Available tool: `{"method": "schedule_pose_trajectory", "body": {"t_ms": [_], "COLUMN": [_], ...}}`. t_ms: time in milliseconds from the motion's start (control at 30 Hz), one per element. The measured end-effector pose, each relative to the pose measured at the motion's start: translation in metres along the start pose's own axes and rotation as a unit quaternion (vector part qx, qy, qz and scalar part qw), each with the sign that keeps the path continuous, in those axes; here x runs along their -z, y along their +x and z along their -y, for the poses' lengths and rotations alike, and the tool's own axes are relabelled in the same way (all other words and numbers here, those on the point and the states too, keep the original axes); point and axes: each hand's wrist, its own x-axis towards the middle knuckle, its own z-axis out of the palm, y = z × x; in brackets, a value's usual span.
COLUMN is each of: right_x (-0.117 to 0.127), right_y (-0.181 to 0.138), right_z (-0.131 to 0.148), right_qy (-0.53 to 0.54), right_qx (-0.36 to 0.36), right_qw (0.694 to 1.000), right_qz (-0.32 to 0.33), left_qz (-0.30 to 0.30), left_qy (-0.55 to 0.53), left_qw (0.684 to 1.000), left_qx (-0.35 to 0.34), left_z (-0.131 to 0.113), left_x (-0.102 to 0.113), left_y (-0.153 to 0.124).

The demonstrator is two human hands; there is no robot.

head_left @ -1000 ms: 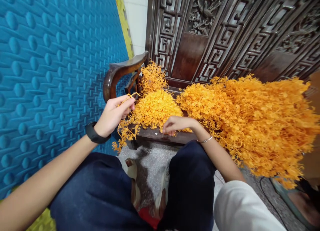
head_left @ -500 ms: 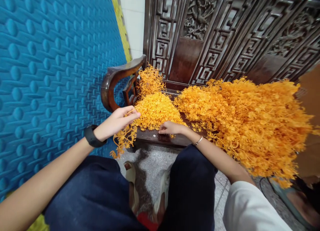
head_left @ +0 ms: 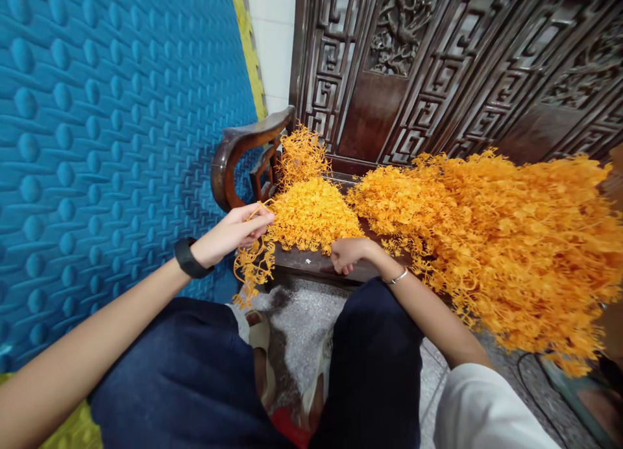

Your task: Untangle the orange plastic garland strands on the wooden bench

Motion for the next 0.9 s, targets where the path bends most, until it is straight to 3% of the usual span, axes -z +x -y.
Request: {"method": "schedule_pose_trajectory", "body": {"t_ms": [167, 233, 300, 400, 500, 600, 733, 800, 900], "right_x": [0.003, 0.006, 0.010, 0.013, 0.012, 0.007, 0.003, 0.004, 0.009], "right_y": [0.003, -0.001, -0.006, -0.009, -0.006, 0.003, 0.013, 0.013, 0.008], "right_z": [-0.012, -0.009, 0.001, 0.028, 0.058, 0.077, 0.083, 0.081, 0.078], "right_qy": [0.005, 0.047, 0.120, 0.257, 0.344, 0.335, 0.283, 0.308, 0.401], "right_qx": [-0.010, 0.031, 0.121, 0.258, 0.312, 0.346, 0.381, 0.372, 0.356], "right_qw": [0.999, 0.998, 0.984, 0.915, 0.850, 0.836, 0.841, 0.843, 0.810], "right_qz": [-0.042, -0.026, -0.042, -0.175, -0.249, -0.262, -0.259, -0.235, -0.236], "left_qz": [0.005, 0.007, 0.007, 0.003, -0.008, -0.033, -0.072, -0.098, -0.134], "left_qy": [0.001, -0.013, -0.043, -0.087, -0.122, -0.155, -0.181, -0.181, -0.163], "left_qw": [1.000, 0.999, 0.998, 0.995, 0.992, 0.987, 0.979, 0.976, 0.976], "left_qx": [0.013, 0.030, 0.048, 0.055, 0.024, -0.021, -0.060, -0.064, -0.060], "left_z": [0.007, 0.007, 0.006, 0.003, 0.000, -0.004, -0.011, -0.015, -0.016], "left_x": [0.004, 0.003, 0.003, 0.000, -0.002, -0.003, -0.002, 0.000, 0.002], "left_y": [0.002, 0.002, 0.003, 0.002, 0.001, -0.001, -0.006, -0.009, -0.010]}}
